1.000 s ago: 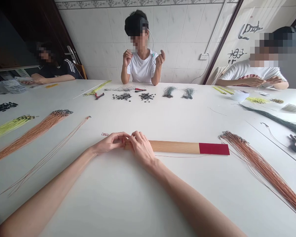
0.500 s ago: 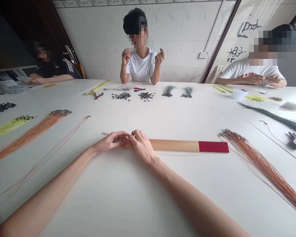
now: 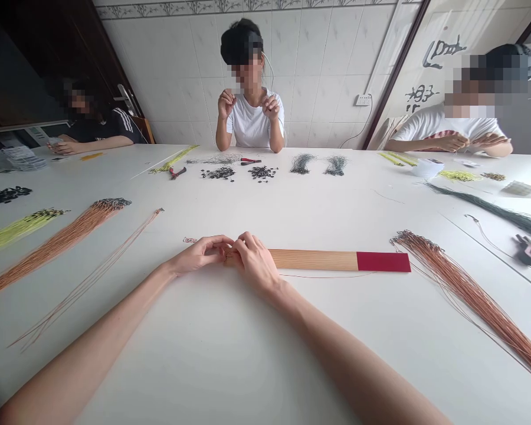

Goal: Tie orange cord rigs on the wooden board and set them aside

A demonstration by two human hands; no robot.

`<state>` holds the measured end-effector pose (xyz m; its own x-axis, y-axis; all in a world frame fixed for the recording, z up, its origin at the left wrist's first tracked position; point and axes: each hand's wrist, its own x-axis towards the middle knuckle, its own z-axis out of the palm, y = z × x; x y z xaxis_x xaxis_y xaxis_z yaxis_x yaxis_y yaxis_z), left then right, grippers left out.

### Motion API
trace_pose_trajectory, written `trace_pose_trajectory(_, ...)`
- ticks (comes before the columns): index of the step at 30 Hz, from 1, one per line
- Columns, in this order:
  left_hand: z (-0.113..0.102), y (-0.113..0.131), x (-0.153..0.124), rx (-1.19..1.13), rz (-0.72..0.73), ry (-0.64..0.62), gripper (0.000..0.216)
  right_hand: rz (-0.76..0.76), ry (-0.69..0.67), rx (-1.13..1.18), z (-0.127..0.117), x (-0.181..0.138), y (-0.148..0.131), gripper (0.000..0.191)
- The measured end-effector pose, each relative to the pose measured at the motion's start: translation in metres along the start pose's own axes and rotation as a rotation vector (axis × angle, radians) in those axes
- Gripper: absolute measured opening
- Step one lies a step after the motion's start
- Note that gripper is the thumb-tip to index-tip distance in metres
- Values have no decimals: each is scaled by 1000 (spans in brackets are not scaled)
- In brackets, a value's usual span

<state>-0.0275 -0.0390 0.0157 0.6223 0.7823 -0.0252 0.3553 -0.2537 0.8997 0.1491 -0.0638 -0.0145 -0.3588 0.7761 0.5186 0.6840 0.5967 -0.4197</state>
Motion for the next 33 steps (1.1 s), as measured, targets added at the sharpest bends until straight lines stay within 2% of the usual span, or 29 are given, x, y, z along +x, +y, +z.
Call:
trace_pose_trajectory(10,1,3,-1,18,1,5,26,50,-5,-23,-1,0,-2,15)
trace_pose_trajectory(33,1,2,-1,19,-4,18,27,20,-29,27,-4,-1,-1,22)
